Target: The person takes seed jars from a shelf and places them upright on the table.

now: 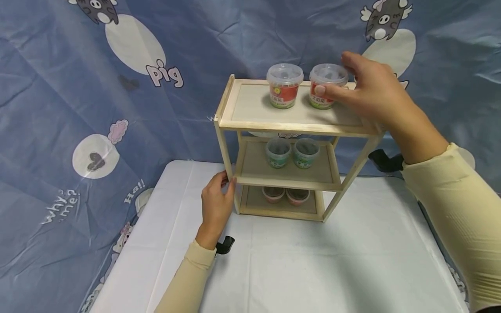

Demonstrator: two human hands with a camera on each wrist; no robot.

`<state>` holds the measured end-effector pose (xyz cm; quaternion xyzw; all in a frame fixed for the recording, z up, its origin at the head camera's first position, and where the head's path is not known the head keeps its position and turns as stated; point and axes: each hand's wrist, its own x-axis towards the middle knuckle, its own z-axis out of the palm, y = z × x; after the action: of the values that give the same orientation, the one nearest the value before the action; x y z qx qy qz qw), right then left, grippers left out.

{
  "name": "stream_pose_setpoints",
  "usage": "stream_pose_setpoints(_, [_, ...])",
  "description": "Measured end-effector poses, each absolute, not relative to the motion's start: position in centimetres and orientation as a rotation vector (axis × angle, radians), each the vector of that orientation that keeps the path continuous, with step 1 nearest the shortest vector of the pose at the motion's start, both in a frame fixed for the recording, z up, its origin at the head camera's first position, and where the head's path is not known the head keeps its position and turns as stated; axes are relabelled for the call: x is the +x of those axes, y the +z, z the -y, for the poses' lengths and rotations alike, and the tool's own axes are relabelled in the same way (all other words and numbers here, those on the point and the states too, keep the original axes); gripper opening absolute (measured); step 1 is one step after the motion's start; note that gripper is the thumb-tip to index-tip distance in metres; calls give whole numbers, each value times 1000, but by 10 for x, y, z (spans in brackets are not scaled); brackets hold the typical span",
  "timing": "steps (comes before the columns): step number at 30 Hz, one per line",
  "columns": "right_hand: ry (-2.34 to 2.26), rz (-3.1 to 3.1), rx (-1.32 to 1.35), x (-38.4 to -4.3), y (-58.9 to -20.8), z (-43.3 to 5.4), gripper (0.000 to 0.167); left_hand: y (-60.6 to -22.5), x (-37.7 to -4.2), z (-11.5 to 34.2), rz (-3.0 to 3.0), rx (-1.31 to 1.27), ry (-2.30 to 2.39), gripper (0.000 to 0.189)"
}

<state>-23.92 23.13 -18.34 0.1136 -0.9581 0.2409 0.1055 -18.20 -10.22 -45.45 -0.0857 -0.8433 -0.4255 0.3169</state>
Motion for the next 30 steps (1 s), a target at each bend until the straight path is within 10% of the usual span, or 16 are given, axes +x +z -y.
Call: stream_pose_setpoints(30, [710,2839,239,-250,-188,-222,92,-439,-192,109,2360,-135,-1299,18])
